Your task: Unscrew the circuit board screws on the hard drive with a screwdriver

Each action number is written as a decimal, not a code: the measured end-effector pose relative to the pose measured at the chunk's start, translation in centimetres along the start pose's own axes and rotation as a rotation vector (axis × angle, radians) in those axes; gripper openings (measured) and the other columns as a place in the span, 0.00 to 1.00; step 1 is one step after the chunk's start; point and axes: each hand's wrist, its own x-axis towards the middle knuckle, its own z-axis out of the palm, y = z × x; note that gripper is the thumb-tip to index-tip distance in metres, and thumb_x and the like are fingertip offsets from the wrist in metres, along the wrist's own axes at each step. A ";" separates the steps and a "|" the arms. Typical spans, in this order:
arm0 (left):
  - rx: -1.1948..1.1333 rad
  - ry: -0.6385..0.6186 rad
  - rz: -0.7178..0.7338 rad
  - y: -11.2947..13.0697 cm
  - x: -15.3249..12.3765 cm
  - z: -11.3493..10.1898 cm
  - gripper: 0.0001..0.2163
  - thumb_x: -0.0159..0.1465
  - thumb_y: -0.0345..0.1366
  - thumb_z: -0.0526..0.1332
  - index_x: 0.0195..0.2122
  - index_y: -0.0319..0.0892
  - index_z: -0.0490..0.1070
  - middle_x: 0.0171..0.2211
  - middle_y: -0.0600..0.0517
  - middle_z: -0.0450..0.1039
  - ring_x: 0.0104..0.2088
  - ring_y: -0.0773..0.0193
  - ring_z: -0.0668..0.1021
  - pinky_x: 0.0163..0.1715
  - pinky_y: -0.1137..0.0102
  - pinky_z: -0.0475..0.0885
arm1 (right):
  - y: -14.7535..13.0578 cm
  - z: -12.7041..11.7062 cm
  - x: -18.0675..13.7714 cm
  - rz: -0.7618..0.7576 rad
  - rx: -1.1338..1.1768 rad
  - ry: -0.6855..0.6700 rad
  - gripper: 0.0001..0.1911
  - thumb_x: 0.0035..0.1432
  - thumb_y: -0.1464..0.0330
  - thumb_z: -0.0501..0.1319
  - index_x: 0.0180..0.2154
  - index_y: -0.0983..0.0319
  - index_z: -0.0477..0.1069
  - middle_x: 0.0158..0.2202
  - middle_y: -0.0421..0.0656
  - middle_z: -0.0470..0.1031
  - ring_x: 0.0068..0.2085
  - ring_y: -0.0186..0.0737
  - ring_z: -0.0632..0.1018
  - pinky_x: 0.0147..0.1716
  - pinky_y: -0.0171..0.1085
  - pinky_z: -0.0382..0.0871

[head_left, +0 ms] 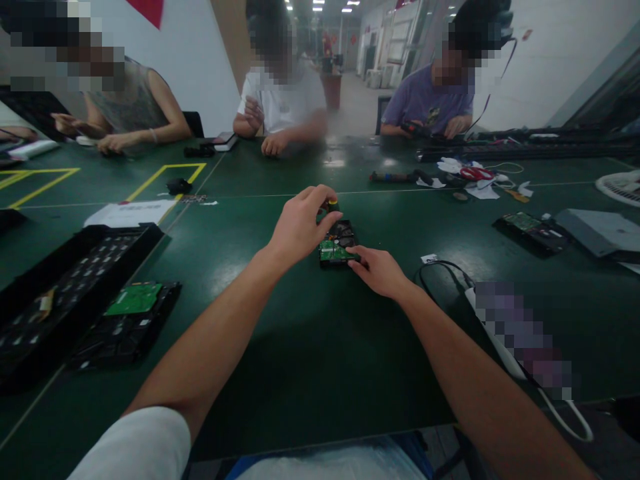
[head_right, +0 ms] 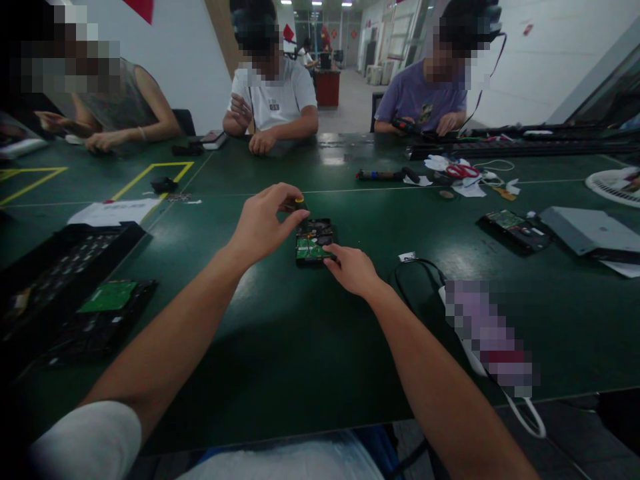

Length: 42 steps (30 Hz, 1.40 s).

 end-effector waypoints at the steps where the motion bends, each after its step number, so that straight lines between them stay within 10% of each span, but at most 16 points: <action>1: 0.008 0.000 0.003 0.0 0.0 0.0 0.08 0.66 0.33 0.65 0.46 0.45 0.72 0.44 0.49 0.77 0.42 0.59 0.80 0.47 0.62 0.77 | 0.0 0.0 0.0 0.001 0.001 0.001 0.21 0.73 0.59 0.59 0.63 0.56 0.73 0.41 0.45 0.81 0.38 0.42 0.78 0.36 0.38 0.65; 42: -0.062 -0.055 0.024 0.0 -0.1 0.3 0.12 0.67 0.30 0.65 0.51 0.43 0.73 0.46 0.49 0.81 0.45 0.59 0.83 0.50 0.62 0.78 | 0.2 0.2 0.1 -0.014 -0.008 0.010 0.21 0.73 0.60 0.57 0.63 0.57 0.73 0.45 0.47 0.82 0.39 0.43 0.80 0.38 0.39 0.67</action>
